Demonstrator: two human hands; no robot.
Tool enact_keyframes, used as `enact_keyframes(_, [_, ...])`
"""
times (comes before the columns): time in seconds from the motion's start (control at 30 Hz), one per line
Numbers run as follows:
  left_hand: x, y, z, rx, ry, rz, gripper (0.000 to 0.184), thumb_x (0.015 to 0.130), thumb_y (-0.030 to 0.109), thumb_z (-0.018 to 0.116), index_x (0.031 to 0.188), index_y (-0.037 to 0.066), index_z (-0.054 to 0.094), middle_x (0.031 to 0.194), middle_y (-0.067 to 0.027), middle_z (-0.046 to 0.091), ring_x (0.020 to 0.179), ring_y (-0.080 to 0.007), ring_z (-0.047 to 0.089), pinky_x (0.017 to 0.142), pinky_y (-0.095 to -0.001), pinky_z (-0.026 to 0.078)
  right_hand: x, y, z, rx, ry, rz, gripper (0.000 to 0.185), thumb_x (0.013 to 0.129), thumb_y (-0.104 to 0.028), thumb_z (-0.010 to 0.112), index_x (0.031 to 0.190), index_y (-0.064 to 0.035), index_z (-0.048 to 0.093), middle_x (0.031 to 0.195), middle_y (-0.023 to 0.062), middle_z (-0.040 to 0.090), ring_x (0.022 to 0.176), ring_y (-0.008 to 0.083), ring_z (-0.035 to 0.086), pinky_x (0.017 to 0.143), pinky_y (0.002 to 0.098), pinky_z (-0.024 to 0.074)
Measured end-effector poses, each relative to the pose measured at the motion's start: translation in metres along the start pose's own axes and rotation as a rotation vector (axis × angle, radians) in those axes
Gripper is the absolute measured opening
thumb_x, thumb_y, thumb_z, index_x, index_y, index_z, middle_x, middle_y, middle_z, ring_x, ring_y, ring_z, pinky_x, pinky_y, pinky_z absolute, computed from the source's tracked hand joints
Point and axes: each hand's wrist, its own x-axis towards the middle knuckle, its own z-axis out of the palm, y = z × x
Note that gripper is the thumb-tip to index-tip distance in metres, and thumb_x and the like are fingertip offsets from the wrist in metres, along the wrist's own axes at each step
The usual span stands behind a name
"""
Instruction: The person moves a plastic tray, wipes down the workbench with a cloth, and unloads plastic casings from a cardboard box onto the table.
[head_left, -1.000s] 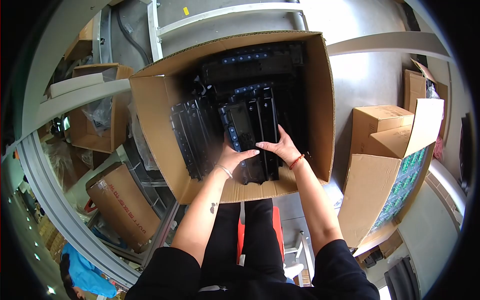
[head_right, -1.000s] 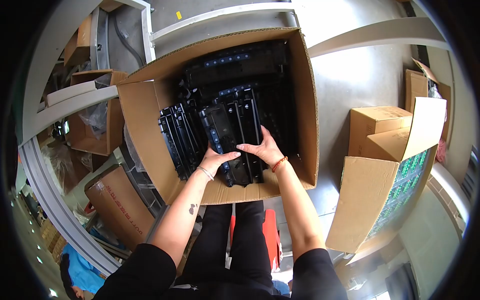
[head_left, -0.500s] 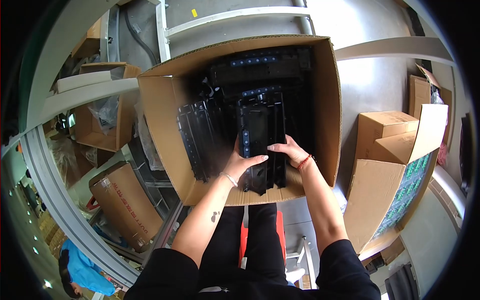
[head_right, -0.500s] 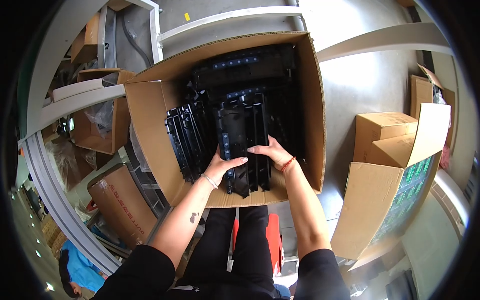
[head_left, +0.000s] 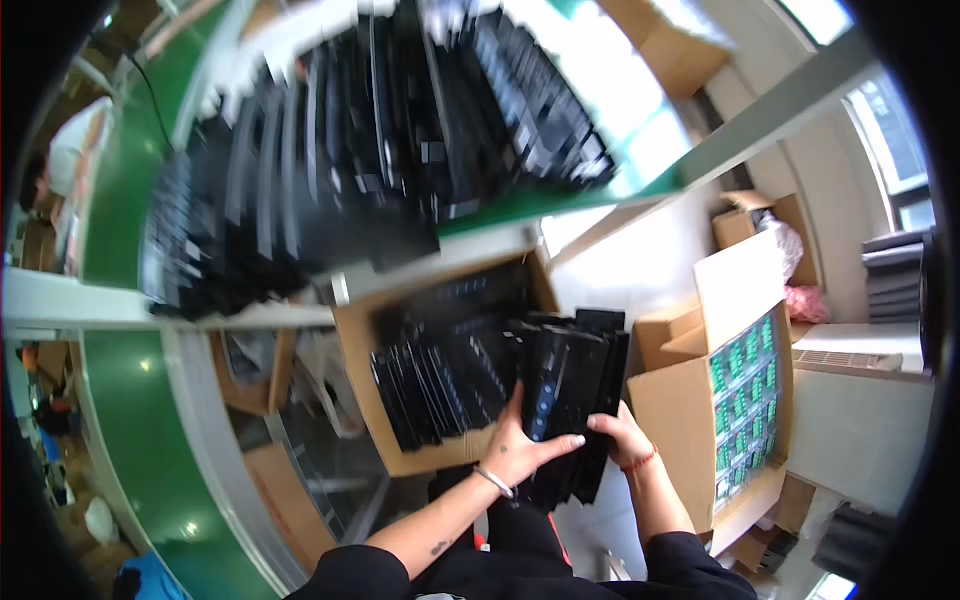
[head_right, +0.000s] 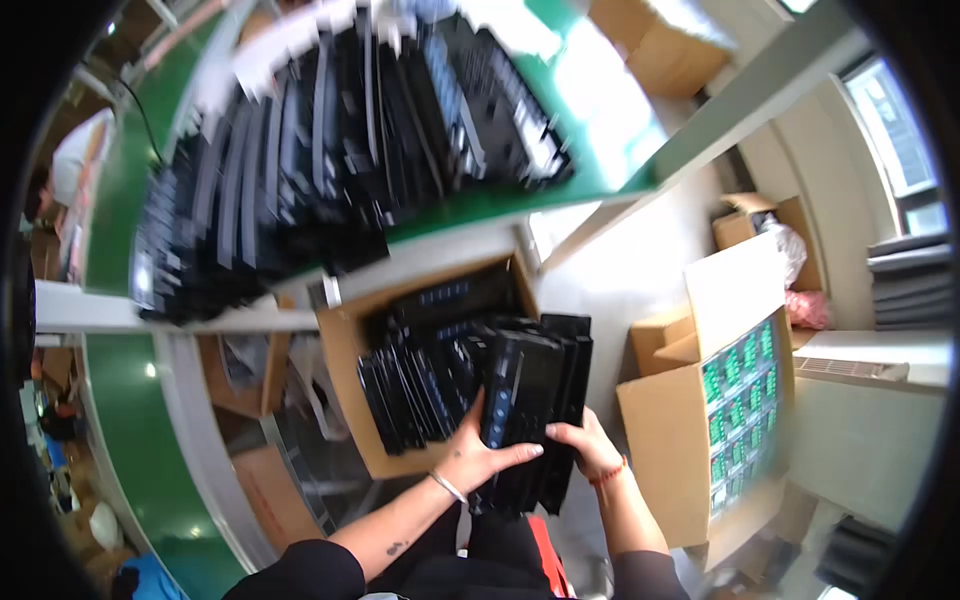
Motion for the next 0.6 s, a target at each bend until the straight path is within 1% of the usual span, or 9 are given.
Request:
enact_keyframes(0.07, [-0.002, 0.061, 0.018, 0.022, -0.022, 0.111, 0.095, 0.06, 0.028, 0.084, 0.133, 0.0, 0.031, 0.118, -0.0136, 0.053, 0.11, -0.0227, 0.052, 0.095, -0.032, 0.04, -0.051, -0.051, 0.019, -0.005, 0.085, -0.05, 0.052, 0.069, -0.01, 0.064, 0.118, 0.0038, 0.05, 0.108, 0.0081, 0.059, 0.099, 0.017, 0.055, 0.088, 0.0297, 0.0427])
enact_keyframes(0.13, [-0.015, 0.111, 0.036, -0.008, -0.029, 0.174, 0.096, 0.058, 0.036, 0.084, 0.13, -0.002, 0.034, 0.118, -0.0186, 0.053, 0.109, -0.0278, 0.052, 0.094, -0.0352, 0.041, -0.084, -0.098, 0.029, -0.001, 0.066, -0.178, 0.051, 0.07, -0.011, 0.063, 0.117, 0.0037, 0.051, 0.108, 0.0084, 0.059, 0.099, 0.0173, 0.055, 0.087, 0.0292, 0.0431])
enact_keyframes(0.17, [-0.016, 0.136, 0.042, 0.014, -0.035, 0.195, 0.096, 0.058, 0.036, 0.084, 0.13, -0.002, 0.034, 0.118, -0.0186, 0.053, 0.109, -0.0278, 0.052, 0.094, -0.0352, 0.041, -0.096, -0.122, 0.032, -0.001, 0.055, -0.253, 0.049, 0.071, -0.012, 0.062, 0.117, 0.0036, 0.051, 0.108, 0.0086, 0.059, 0.099, 0.0176, 0.055, 0.087, 0.0287, 0.0434])
enact_keyframes(0.23, [0.002, 0.205, 0.046, -0.016, -0.093, 0.12, 0.092, 0.058, 0.034, 0.085, 0.128, -0.002, 0.037, 0.116, -0.0155, 0.055, 0.106, -0.0235, 0.054, 0.093, -0.0328, 0.042, -0.101, -0.176, 0.048, 0.004, 0.022, -0.322, 0.041, 0.074, -0.015, 0.061, 0.111, 0.0018, 0.056, 0.104, 0.0082, 0.06, 0.096, 0.0161, 0.056, 0.083, 0.0273, 0.0444])
enact_keyframes(0.3, [0.04, 0.246, 0.051, -0.042, -0.097, 0.274, 0.084, 0.06, 0.031, 0.085, 0.124, -0.003, 0.04, 0.111, -0.0136, 0.058, 0.1, -0.0212, 0.056, 0.088, -0.0316, 0.045, -0.071, -0.224, 0.03, -0.02, -0.044, -0.274, 0.031, 0.076, -0.019, 0.062, 0.101, -0.0011, 0.06, 0.099, 0.0054, 0.062, 0.093, 0.0128, 0.056, 0.081, 0.0262, 0.0449])
enact_keyframes(0.37, [0.08, 0.29, 0.038, 0.084, -0.012, 0.179, 0.066, 0.066, 0.023, 0.082, 0.118, -0.001, 0.049, 0.106, -0.0109, 0.06, 0.094, -0.0187, 0.059, 0.082, -0.0304, 0.049, -0.035, -0.278, 0.042, -0.047, -0.068, -0.323, 0.026, 0.077, -0.023, 0.062, 0.094, -0.003, 0.062, 0.092, 0.0027, 0.062, 0.088, 0.0106, 0.057, 0.078, 0.0255, 0.0453])
enact_keyframes(0.43, [0.119, 0.334, 0.026, 0.001, -0.015, 0.174, 0.062, 0.066, 0.023, 0.081, 0.114, -0.003, 0.052, 0.1, -0.0123, 0.063, 0.088, -0.02, 0.062, 0.077, -0.0306, 0.051, 0.01, -0.327, 0.056, -0.041, -0.155, -0.363, 0.027, 0.079, -0.025, 0.062, 0.094, -0.0035, 0.063, 0.089, 0.0017, 0.063, 0.085, 0.0113, 0.058, 0.079, 0.0254, 0.0457])
enact_keyframes(0.53, [0.187, 0.361, 0.011, -0.038, 0.018, 0.035, 0.063, 0.067, 0.027, 0.08, 0.113, -0.006, 0.051, 0.099, -0.0134, 0.063, 0.089, -0.0215, 0.062, 0.077, -0.0301, 0.051, 0.09, -0.381, 0.058, -0.032, -0.251, -0.309, 0.03, 0.077, -0.028, 0.063, 0.095, -0.0042, 0.063, 0.091, 0.0038, 0.064, 0.084, 0.0143, 0.06, 0.08, 0.0259, 0.0462])
enact_keyframes(0.6, [0.231, 0.367, 0.006, 0.062, 0.136, -0.14, 0.063, 0.069, 0.032, 0.078, 0.112, -0.006, 0.052, 0.097, -0.0141, 0.064, 0.089, -0.0227, 0.063, 0.079, -0.0331, 0.051, 0.14, -0.403, 0.05, -0.081, -0.279, -0.132, 0.033, 0.073, -0.029, 0.065, 0.094, -0.0036, 0.063, 0.093, 0.0068, 0.066, 0.081, 0.0177, 0.062, 0.077, 0.029, 0.0487])
